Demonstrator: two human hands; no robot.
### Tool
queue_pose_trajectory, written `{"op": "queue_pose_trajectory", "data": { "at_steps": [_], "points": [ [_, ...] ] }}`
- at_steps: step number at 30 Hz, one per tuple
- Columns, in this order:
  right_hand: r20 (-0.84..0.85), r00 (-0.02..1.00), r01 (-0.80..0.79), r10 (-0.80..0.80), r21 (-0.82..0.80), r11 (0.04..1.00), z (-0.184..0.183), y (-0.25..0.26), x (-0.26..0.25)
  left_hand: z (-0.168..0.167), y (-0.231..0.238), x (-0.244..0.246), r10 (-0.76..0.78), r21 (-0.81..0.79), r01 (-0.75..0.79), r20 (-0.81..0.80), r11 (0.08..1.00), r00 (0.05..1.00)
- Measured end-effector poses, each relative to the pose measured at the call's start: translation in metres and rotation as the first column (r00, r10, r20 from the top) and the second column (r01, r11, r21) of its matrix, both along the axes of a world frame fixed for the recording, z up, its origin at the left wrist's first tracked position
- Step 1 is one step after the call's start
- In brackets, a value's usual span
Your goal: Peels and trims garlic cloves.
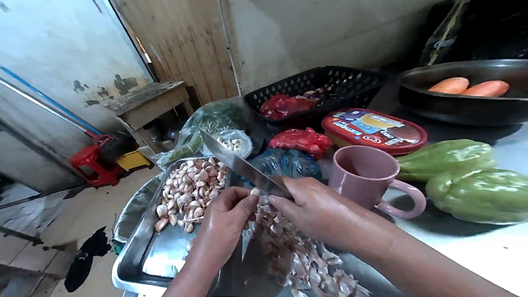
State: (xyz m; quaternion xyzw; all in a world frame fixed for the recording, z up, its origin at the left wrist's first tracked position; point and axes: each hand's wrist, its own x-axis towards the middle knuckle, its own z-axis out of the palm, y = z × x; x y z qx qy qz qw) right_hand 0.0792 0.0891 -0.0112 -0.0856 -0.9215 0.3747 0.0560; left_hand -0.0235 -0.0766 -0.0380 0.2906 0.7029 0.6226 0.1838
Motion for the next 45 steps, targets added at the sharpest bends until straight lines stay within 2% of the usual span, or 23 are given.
{"op": "queue_pose_trajectory", "data": {
  "at_steps": [7,11,16,19,27,31,35,38,40,45],
  "points": [
    [-0.049,0.997,-0.057,0.06,0.056,0.997,-0.002,-0.001,0.001,0.002,-0.003,-0.004,-0.08,-0.064,0.084,0.049,0.994,0.996],
    [-0.096,0.992,-0.071,0.082,0.107,0.992,-0.006,-0.002,0.001,0.003,0.0,-0.002,-0.043,-0.062,0.048,0.078,0.997,0.996],
    [-0.16,0.984,-0.057,0.083,0.161,0.985,-0.012,-0.002,0.001,0.001,0.003,0.003,0.016,-0.07,-0.014,0.018,0.997,1.0],
    [-0.143,0.987,-0.049,0.073,0.168,0.985,-0.012,-0.002,0.0,0.001,0.003,0.005,0.018,-0.092,-0.019,-0.004,0.996,1.0],
    [0.062,0.995,-0.084,0.075,0.154,0.984,0.001,-0.005,-0.002,0.004,0.002,0.003,-0.018,-0.2,0.001,-0.081,0.98,0.997],
    [0.041,0.994,-0.106,0.099,0.23,0.967,-0.002,-0.006,-0.002,0.008,0.001,0.003,-0.03,-0.27,0.003,-0.093,0.963,0.995],
    [0.078,0.991,-0.126,0.111,0.235,0.964,0.0,-0.007,-0.003,0.011,0.0,0.004,-0.046,-0.334,0.018,-0.075,0.942,0.996],
    [0.15,0.983,-0.135,0.107,0.195,0.971,0.005,-0.009,-0.004,0.012,0.0,0.002,-0.063,-0.336,0.056,-0.009,0.94,0.998],
    [0.176,0.978,-0.148,0.116,0.183,0.972,0.007,-0.01,-0.004,0.013,-0.002,-0.001,-0.082,-0.278,0.105,0.092,0.955,0.992],
    [0.102,0.983,-0.173,0.152,0.247,0.953,0.0,-0.01,-0.004,0.013,-0.008,-0.013,-0.193,-0.18,0.242,0.251,0.953,0.949]
  ]
}}
